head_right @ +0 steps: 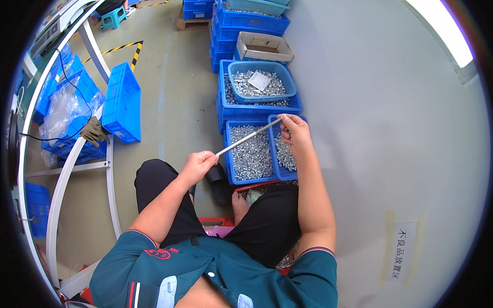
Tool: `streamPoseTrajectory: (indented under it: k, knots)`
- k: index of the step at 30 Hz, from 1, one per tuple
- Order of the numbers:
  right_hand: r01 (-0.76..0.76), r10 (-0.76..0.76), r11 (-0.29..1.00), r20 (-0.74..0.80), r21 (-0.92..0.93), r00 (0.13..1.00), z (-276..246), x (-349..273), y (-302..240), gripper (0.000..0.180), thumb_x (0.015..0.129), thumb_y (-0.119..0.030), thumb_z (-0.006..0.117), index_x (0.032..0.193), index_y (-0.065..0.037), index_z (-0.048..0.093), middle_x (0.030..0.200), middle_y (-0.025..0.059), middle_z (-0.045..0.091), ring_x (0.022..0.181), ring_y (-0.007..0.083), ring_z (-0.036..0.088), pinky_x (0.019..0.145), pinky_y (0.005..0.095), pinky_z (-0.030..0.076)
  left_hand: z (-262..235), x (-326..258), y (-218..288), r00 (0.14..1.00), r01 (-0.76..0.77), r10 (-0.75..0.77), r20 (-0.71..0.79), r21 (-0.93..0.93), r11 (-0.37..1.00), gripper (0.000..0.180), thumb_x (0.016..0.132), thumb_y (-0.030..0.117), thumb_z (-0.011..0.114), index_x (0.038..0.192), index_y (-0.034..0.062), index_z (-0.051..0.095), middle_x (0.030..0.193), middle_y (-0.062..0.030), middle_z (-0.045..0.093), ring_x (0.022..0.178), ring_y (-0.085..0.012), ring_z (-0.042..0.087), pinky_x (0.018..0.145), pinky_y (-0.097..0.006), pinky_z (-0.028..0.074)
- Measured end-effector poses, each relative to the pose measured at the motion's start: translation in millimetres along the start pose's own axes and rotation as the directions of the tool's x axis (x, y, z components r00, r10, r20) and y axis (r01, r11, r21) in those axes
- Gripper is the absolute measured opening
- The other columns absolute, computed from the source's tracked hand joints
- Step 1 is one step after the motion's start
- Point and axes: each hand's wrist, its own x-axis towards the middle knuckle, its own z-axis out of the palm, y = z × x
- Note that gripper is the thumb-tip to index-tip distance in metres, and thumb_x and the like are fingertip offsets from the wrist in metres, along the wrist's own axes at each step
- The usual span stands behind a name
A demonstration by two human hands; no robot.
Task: Assembling small metal hardware components onto a thin metal rod.
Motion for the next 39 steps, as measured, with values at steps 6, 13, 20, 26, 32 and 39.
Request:
streamPoseTrajectory:
  k: [6, 13, 20, 26, 32, 39]
  knots:
    - [-0.142, 0.183, 0.955, 0.139, -0.26, 0.973, 15.3, -11.1, -3.2, 0.018, 0.087, -0.016, 0.054, 0.096, -0.001, 0.058, 0.066, -0.0015, 0.045, 0.046, 0.0025, 0.033, 0.038, 0.0162, 0.024, 0.7, 0.9, 0.9, 1.0, -0.024, 0.023, 0.003, 0.018, 1.0, 0.028, 0.085, 0.029, 0.054, 0.078, 0.0021, 0.061, 0.062, -0.0051, 0.057, 0.058, -0.0117, 0.053, 0.056, -0.028, 0.042]
    - [-0.245, 0.292, 0.925, 0.131, -0.291, 0.947, 16.2, -7.9, 6.2, 0.014, 0.086, -0.019, 0.056, 0.088, -0.005, 0.053, 0.065, -0.0005, 0.047, 0.044, 0.0026, 0.033, 0.036, 0.0163, 0.022, 5.2, 9.4, -9.8, 0.999, -0.038, 0.038, -0.008, -0.108, 0.993, 0.03, 0.085, 0.028, 0.054, 0.074, 0.0008, 0.059, 0.06, -0.0028, 0.054, 0.058, -0.0091, 0.047, 0.056, -0.026, 0.039]
    - [-0.253, 0.26, 0.917, 0.019, 0.309, 0.965, -10.0, 5.3, 6.2, 0.016, 0.089, -0.019, 0.051, 0.095, -0.004, 0.051, 0.071, 0.0022, 0.049, 0.047, 0.0036, 0.035, 0.035, 0.0154, 0.024, 3.1, 5.2, -5.0, 0.999, -0.036, 0.035, -0.014, -0.046, 0.998, 0.03, 0.085, 0.028, 0.054, 0.075, 0.001, 0.06, 0.06, -0.0036, 0.054, 0.056, -0.0095, 0.047, 0.054, -0.027, 0.039]
    - [-0.218, 0.172, 0.868, 0.142, 0.446, 0.975, -17.4, 4.0, 4.7, 0.017, 0.091, -0.018, 0.046, 0.098, -0.003, 0.052, 0.07, 0.0028, 0.049, 0.047, 0.0051, 0.035, 0.036, 0.0164, 0.025, 1.1, 1.4, 3.0, 1.0, -0.029, 0.029, 0.009, -0.014, 0.999, 0.029, 0.085, 0.028, 0.055, 0.077, 0.0016, 0.061, 0.06, -0.0036, 0.054, 0.057, -0.0093, 0.048, 0.055, -0.026, 0.04]
    - [-0.196, 0.098, 0.842, 0.215, 0.502, 0.972, -14.4, 1.4, 5.0, 0.017, 0.092, -0.021, 0.046, 0.095, -0.006, 0.054, 0.063, 0.0003, 0.046, 0.044, 0.0053, 0.033, 0.035, 0.017, 0.024, 2.3, 0.6, -0.7, 0.999, -0.031, 0.032, 0.03, -0.034, 0.999, 0.028, 0.086, 0.027, 0.055, 0.078, 0.0014, 0.061, 0.062, -0.0035, 0.056, 0.058, -0.0087, 0.049, 0.056, -0.026, 0.041]
    - [-0.225, 0.096, 0.836, 0.271, 0.501, 0.958, -12.1, 1.2, 4.8, 0.017, 0.092, -0.021, 0.046, 0.094, -0.007, 0.055, 0.061, -0.0017, 0.043, 0.044, 0.0048, 0.032, 0.035, 0.0166, 0.023, 3.0, 0.8, -1.1, 0.999, -0.042, 0.043, 0.032, -0.046, 0.998, 0.027, 0.086, 0.027, 0.055, 0.078, 0.0016, 0.061, 0.062, -0.004, 0.056, 0.059, -0.0093, 0.05, 0.057, -0.026, 0.041]
